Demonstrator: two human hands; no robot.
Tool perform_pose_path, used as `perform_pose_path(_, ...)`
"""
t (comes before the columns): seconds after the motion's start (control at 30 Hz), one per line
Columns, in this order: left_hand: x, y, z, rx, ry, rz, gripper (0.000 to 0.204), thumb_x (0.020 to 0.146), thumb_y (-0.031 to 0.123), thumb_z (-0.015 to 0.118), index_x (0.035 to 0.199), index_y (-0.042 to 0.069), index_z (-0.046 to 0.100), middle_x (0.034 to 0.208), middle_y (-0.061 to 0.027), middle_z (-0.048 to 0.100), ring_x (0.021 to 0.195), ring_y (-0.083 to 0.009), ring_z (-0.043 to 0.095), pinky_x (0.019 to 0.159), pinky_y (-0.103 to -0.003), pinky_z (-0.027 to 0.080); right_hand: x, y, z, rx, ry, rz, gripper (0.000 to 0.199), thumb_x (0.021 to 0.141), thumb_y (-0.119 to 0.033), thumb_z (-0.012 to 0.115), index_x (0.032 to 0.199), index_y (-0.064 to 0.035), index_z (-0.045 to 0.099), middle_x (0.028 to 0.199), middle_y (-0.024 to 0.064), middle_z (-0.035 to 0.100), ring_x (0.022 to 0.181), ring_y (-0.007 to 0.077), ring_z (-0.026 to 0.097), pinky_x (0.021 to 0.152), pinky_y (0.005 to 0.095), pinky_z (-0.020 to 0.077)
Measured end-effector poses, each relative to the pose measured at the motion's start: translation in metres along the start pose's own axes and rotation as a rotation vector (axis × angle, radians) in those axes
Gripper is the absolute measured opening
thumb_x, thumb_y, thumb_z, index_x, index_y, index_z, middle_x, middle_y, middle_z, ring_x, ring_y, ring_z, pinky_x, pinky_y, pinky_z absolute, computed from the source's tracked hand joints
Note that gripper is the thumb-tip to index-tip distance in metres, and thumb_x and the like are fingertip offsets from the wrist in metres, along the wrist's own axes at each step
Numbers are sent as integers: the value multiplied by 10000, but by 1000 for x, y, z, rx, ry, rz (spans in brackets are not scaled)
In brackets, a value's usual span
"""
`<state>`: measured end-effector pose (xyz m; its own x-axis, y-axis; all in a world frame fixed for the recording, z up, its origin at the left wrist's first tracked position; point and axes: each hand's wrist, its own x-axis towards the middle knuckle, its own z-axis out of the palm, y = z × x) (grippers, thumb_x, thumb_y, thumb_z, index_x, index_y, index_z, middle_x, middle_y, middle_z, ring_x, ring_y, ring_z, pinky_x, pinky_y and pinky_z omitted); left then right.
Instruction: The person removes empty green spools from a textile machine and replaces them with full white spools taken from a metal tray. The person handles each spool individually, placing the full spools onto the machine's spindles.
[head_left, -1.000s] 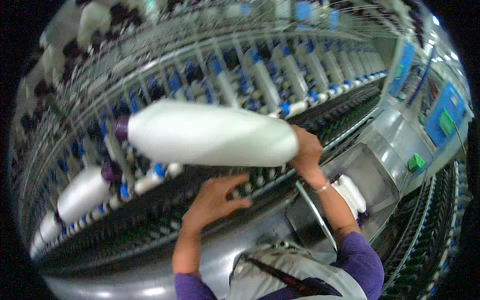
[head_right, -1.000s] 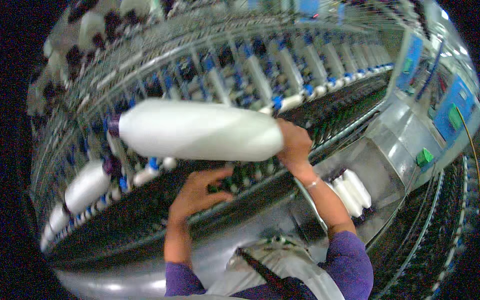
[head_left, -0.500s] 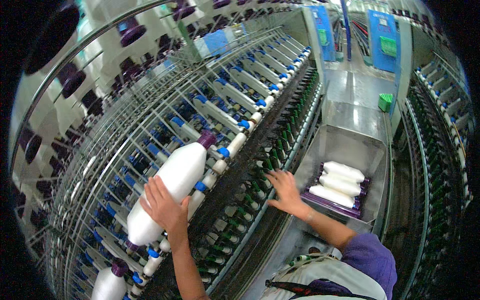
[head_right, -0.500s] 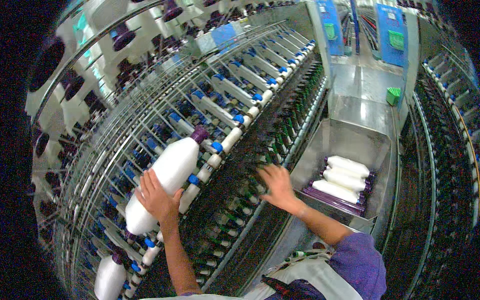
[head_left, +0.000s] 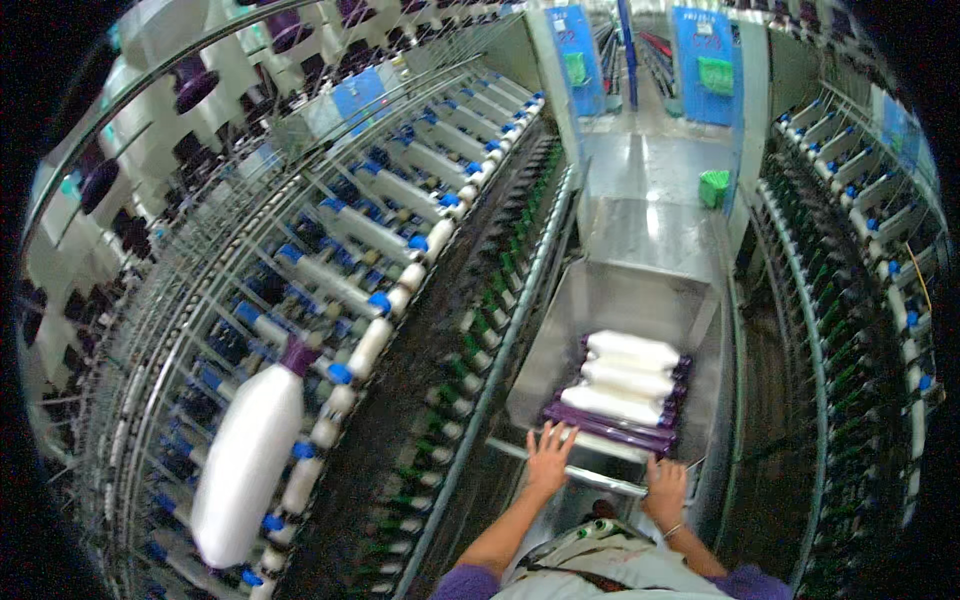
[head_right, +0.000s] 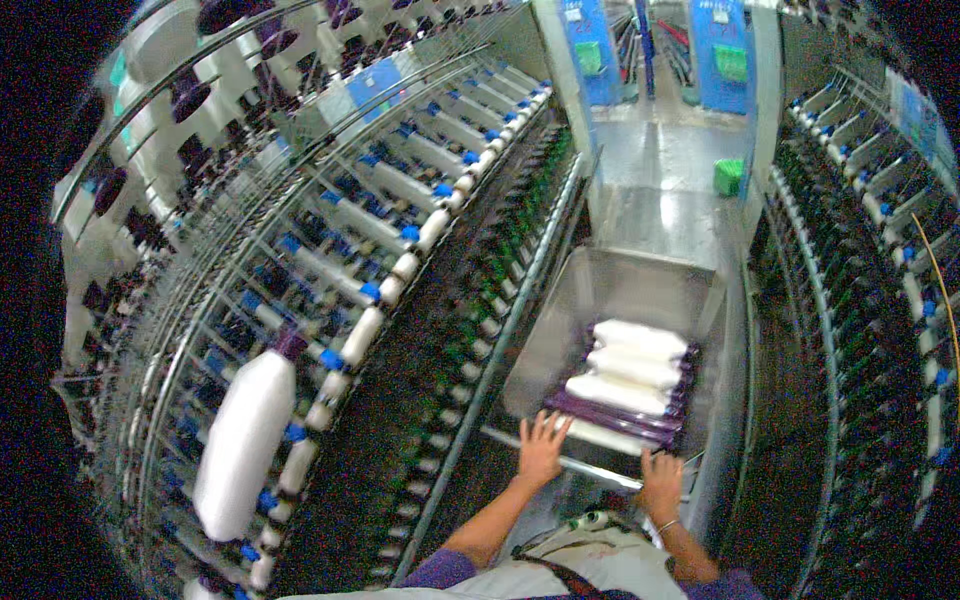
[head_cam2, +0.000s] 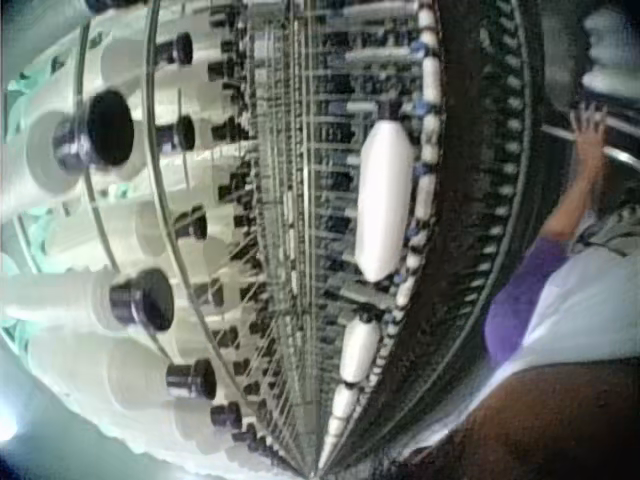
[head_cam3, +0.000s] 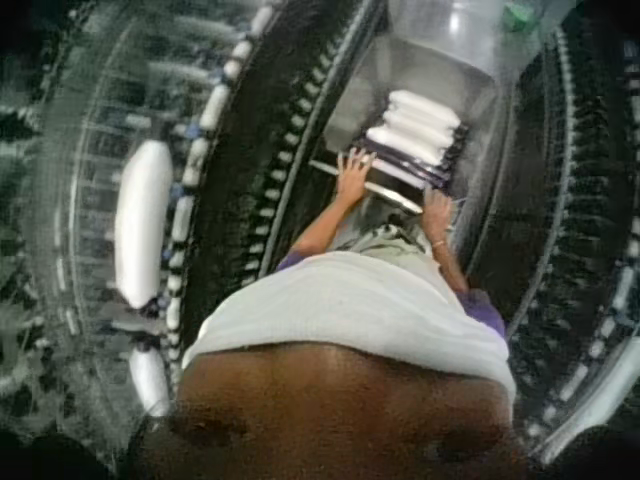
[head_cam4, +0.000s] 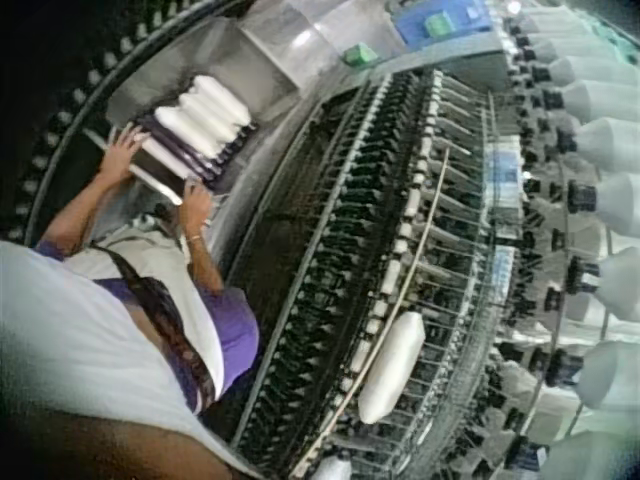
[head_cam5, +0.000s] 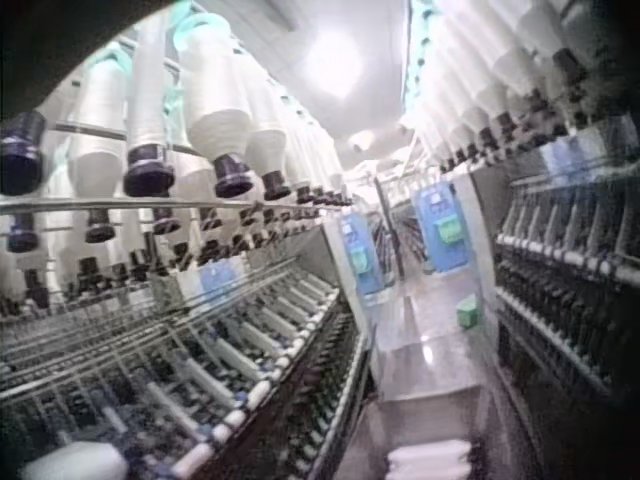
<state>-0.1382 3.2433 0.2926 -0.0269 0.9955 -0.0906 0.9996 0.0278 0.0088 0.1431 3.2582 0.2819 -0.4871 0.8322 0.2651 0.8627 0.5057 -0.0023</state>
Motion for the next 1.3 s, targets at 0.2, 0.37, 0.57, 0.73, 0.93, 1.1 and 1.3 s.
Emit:
perform_pose_path(0.2, 50, -21, 11, -24, 157, 146, 997, 683, 165, 785, 1539, 258, 282, 1521, -96, 367, 1473, -337, 232, 1165, -649, 116, 31, 13, 0, 153, 17, 53, 920, 462, -193, 880, 1288, -34, 510, 1115, 137, 518, 1072, 317, 516, 1019, 490, 373)
perform_pose_path(0.37, 129, -4, 4, 16, -44, -43, 1074, 663, 125, 822, 1552, 261, 236, 1582, -118, 270, 1493, -380, 145, 1147, -684, 83, 91, 44, 17, 112, -2, 70, 903, 480, -243, 880, 1283, -42, 521, 1088, 123, 534, 1051, 298, 518, 998, 462, 376)
perform_pose_path(0.57, 139, 73, -93, -1253, 127, 254, 499, 766, 160, 809, 1228, 51, 653, 1210, -146, 660, 1085, -287, 646, 939, -363, 510, 185, 116, 53, 44, 31, 108, 984, 449, -296, 908, 1315, -62, 504, 1103, 100, 542, 1087, 282, 517, 1031, 469, 368)
perform_pose_path(0.73, 83, 98, -185, -1839, 38, 1041, 401, 769, 297, 824, 918, -66, 742, 893, -183, 726, 756, -308, 680, 675, -420, 503, 262, 182, 75, 64, 22, 84, 712, 649, -234, 796, 1292, -71, 536, 1084, 111, 557, 1082, 289, 533, 1046, 486, 368)
perform_pose_path(0.93, 134, 147, -234, -1482, -17, 833, 176, 782, -12, 763, 954, -30, 728, 920, -155, 704, 819, -289, 682, 689, -374, 527, 349, 251, 102, 126, 37, 47, 885, 481, -220, 851, 1289, -60, 528, 1114, 108, 569, 1084, 285, 531, 1048, 474, 374)
perform_pose_path(1.1, 159, 164, -231, -1283, 142, 613, 134, 797, -21, 672, 929, -10, 687, 856, -110, 609, 697, -242, 596, 580, -334, 457, 404, 295, 141, 272, 164, -41, 864, 471, -144, 837, 1268, -43, 518, 1168, 146, 572, 1134, 317, 526, 1034, 466, 358)
perform_pose_path(1.3, 173, 117, -193, -1148, 368, 274, 63, 783, -38, 616, 835, -47, 652, 684, -94, 462, 554, -183, 471, 492, -343, 351, 458, 323, 179, 170, 116, 1, 821, 520, -111, 843, 1268, -65, 507, 1111, 105, 527, 1124, 305, 506, 1036, 452, 366)
